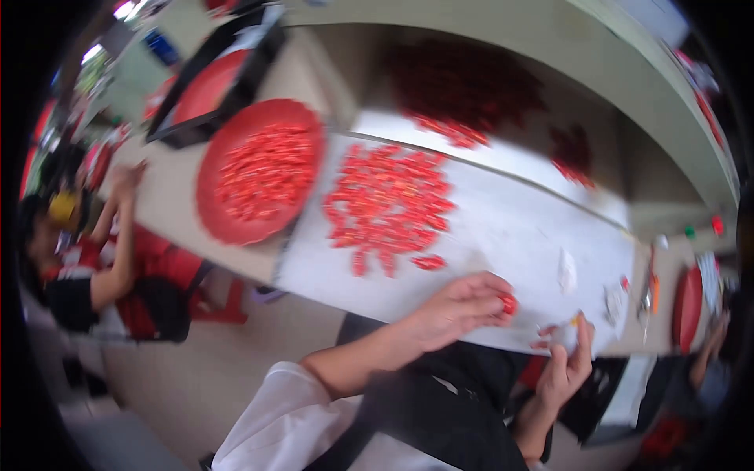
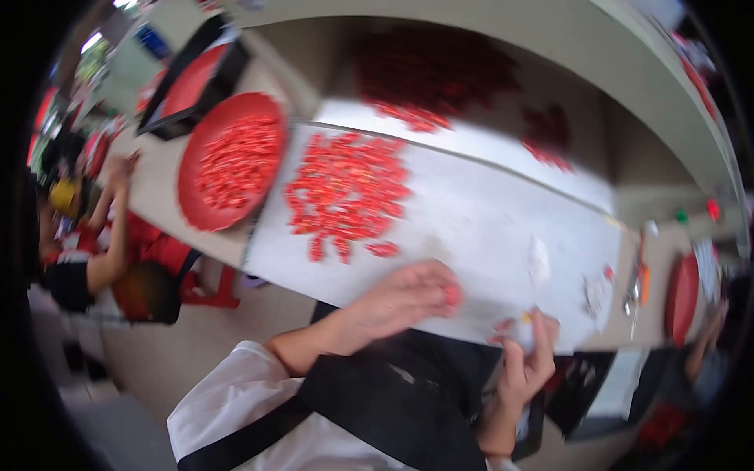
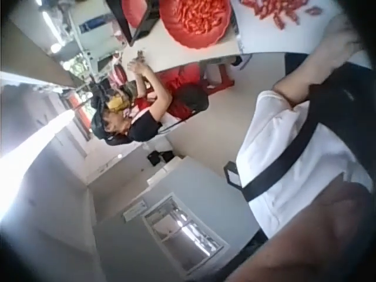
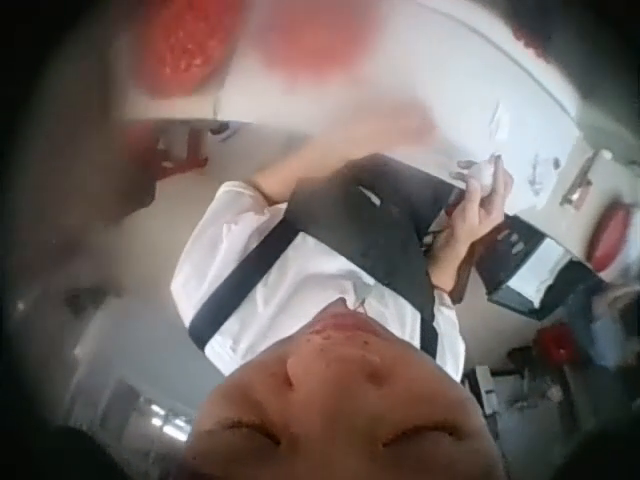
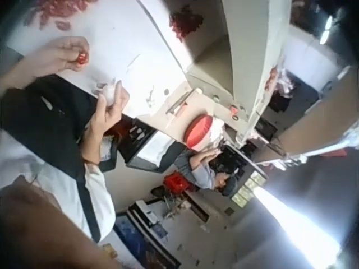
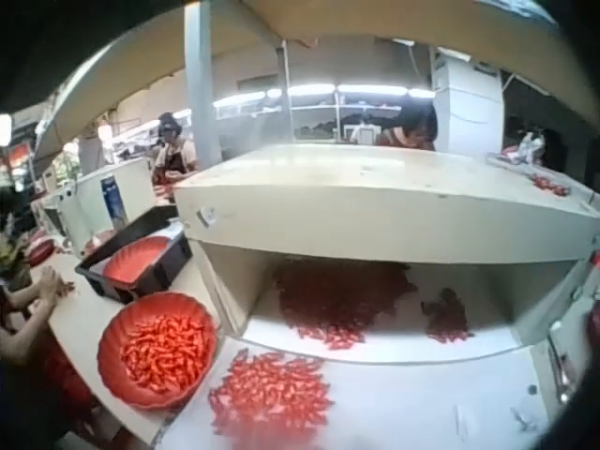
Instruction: The person assembles toy figurine parts by applying liquid from a squeeze bottle onto the components, joining pieces together by hand, placing them on the table, and retrieving additional pieces from the upper compartment.
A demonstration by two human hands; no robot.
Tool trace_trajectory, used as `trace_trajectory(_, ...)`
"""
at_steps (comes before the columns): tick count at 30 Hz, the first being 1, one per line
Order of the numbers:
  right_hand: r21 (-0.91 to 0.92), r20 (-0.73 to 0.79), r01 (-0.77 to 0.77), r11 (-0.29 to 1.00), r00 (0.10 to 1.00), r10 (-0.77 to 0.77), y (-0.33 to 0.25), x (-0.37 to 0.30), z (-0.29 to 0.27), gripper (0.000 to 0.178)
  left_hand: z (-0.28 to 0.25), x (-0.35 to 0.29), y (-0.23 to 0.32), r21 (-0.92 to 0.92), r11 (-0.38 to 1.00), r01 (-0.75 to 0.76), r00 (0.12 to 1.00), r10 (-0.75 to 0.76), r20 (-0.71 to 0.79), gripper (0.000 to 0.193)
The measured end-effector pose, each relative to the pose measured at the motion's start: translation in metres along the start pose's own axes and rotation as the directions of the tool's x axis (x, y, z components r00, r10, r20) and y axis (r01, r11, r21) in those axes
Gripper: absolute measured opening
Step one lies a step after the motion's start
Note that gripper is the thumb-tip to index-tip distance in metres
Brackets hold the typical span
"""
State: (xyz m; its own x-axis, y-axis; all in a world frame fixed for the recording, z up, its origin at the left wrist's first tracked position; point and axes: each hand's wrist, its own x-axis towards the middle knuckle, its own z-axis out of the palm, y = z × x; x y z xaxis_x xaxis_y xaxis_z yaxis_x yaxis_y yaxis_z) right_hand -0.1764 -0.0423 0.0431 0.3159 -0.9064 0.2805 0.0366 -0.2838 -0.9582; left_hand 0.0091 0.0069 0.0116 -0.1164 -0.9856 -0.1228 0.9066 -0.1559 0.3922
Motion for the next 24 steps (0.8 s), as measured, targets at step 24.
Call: trace_trajectory(24, 0.204, -0.436, 0.058, 0.977, 0.899, 0.038, 0.006, -0.010, -0.018, 0.023, 0.000, 0.029, -0.028, -0.123, 0.966, 0.229, 0.965, -0.209, 0.157, 0.026)
